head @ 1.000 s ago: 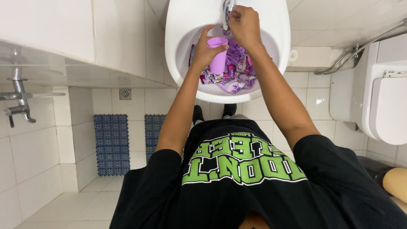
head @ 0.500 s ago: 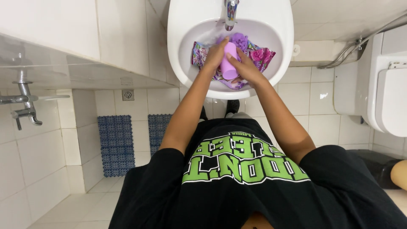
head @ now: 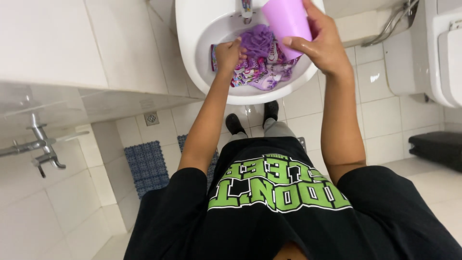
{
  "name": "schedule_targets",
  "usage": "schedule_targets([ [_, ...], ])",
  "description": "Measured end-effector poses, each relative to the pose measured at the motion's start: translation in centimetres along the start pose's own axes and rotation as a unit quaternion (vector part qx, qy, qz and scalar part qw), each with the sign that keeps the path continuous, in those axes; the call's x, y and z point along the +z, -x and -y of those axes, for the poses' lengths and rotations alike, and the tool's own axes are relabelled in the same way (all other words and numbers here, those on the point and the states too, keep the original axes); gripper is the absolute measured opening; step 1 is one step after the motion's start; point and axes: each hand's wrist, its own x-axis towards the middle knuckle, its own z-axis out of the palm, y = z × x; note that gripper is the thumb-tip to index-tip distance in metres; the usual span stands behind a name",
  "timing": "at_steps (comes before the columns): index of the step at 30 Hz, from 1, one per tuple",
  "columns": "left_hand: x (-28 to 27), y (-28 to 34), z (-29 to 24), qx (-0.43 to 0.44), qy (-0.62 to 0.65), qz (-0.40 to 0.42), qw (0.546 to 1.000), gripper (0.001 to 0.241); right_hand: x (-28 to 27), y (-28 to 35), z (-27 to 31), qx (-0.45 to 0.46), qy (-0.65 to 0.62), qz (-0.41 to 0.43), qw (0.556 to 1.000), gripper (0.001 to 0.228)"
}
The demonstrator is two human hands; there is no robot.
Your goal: The person rinses several laundry detergent and softener sachets in a sink filled with water, moving them around and turning them over before setting one aside.
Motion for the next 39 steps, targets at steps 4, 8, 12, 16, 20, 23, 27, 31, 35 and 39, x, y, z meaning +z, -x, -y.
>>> schedule_targets([
  [4, 1.8, 0.3, 1.9, 0.008, 0.013, -0.009, 1.000, 0.036, 2.2, 0.5, -6.4, 0.189, 0.429, 0.026, 0.883, 0.099],
  [8, 4.2, 0.6, 3.6, 0.108, -0.031, -0.007, 0.994, 0.031, 2.8, 2.7, -8.2, 0.235, 0.433, -0.009, 0.870, 0.095],
  [12, 8.2, 3.5, 2.8, 0.185, -0.119, -0.018, 0.975, 0.041, -0.2, 6.5, -9.9, 0.093, 0.395, -0.091, 0.909, 0.072],
  [16, 13.9, 6.5, 0.1, 0.184, -0.129, 0.010, 0.974, 0.043, -6.1, 10.4, -8.1, 0.193, 0.162, -0.148, 0.956, 0.068],
  [20, 23.1, 10.1, -0.3, 0.154, -0.063, 0.118, 0.979, 0.042, -15.1, 18.5, -10.9, 0.126, -0.083, -0.190, 0.970, 0.069],
  [23, 31.8, 12.2, 1.3, 0.140, 0.007, 0.219, 0.966, 0.032, -21.5, 26.8, -12.3, 0.207, 0.192, -0.335, 0.899, 0.066],
  [27, 41.4, 14.6, 3.8, 0.132, 0.011, 0.309, 0.942, 0.019, -29.5, 39.7, -13.4, 0.372, 0.401, -0.473, 0.691, 0.077],
  [31, 49.6, 18.0, 7.7, 0.105, -0.021, 0.352, 0.930, 0.018, -34.1, 48.6, -15.9, 0.359, 0.369, -0.498, 0.697, 0.069],
  [35, 55.8, 21.2, 9.8, 0.058, -0.100, 0.456, 0.882, 0.027, -34.6, 49.8, -16.6, 0.288, 0.156, -0.524, 0.786, 0.091],
  [39, 58.5, 24.8, 8.0, 0.032, -0.149, 0.584, 0.797, 0.063, -34.3, 47.6, -20.9, 0.172, 0.060, -0.481, 0.857, 0.094],
])
